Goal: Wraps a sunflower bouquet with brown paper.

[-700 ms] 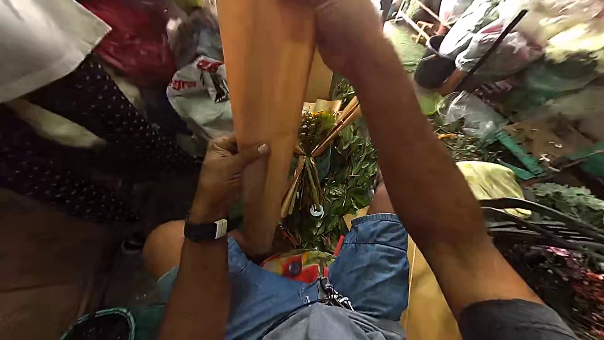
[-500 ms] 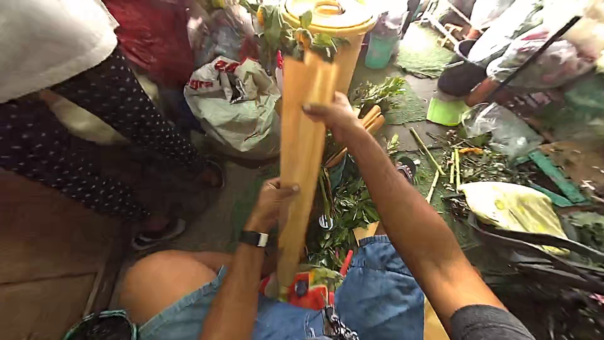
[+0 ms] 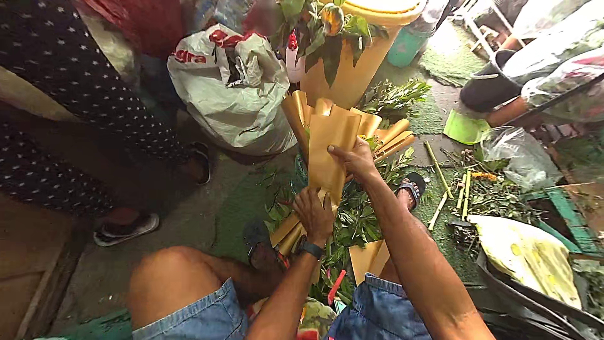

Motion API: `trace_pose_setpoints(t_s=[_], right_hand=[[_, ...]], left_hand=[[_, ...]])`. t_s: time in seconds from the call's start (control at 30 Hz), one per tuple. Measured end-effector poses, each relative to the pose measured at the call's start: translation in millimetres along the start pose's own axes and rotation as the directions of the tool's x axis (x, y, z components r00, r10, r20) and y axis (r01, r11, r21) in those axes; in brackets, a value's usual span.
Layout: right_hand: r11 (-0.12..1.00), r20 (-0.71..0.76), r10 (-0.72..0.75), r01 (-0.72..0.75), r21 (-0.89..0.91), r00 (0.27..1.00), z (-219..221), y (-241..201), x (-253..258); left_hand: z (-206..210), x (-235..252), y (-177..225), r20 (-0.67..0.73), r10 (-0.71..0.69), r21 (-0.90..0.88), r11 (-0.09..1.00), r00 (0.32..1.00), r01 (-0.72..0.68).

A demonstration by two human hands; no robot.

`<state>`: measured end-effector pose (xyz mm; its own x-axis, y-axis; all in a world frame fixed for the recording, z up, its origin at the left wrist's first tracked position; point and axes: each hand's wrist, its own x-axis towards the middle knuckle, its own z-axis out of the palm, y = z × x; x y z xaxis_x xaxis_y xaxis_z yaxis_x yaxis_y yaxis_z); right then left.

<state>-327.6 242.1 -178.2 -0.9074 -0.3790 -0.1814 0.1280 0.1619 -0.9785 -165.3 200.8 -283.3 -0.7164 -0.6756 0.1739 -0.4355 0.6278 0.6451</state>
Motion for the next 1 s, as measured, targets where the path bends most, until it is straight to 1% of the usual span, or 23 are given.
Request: trace_pose_setpoints(t_s=[0.1, 0.27, 0.4, 0.47, 0.53, 0.63, 0.77, 0.87, 1.0], right_hand=[[0.988, 0.029, -0.009, 0.013, -0.152, 1.000, 1, -3, -14], [0.981, 0.049, 0.000, 0.010, -0.195, 0.999, 5, 3, -25], [0.958, 0.046, 0.037, -0.022, -0.287, 0.998, 6, 3, -25], [0.944, 0.035, 0.019, -0.007, -0.329, 0.999, 5, 0, -25], [0.931, 0.016, -0.037, 0.041, -0.363, 0.999, 5, -3, -27], [0.919, -0.035, -0.088, 0.068, -0.387, 0.995, 10, -13, -19], [0.912, -0.065, -0.135, 0.098, -0.399, 0.989, 13, -17, -14], [0.921, -0.092, -0.147, 0.103, -0.375, 0.985, 11, -17, -9], [0.911, -0.124, -0.185, 0.122, -0.394, 0.975, 7, -8, 17]], left_hand=[[10, 1, -2, 0.023, -0.056, 0.028, 0.998, 0.998, 0.056], [12, 6, 13, -0.034, -0.065, -0.032, 0.997, 0.997, 0.064], [27, 4, 2, 0.028, -0.104, 0.040, 0.994, 0.994, 0.103], [28, 4, -1, 0.026, -0.085, 0.050, 0.995, 0.996, 0.083], [26, 5, -2, 0.027, -0.069, 0.022, 0.997, 0.997, 0.068], [24, 6, 0, -0.014, -0.043, 0.001, 0.999, 0.999, 0.043], [25, 5, -3, -0.032, -0.025, 0.039, 0.999, 0.999, 0.026], [28, 4, -6, -0.081, 0.028, 0.069, 0.997, 0.996, -0.022], [28, 4, -10, -0.088, 0.023, 0.124, 0.992, 0.996, -0.012]])
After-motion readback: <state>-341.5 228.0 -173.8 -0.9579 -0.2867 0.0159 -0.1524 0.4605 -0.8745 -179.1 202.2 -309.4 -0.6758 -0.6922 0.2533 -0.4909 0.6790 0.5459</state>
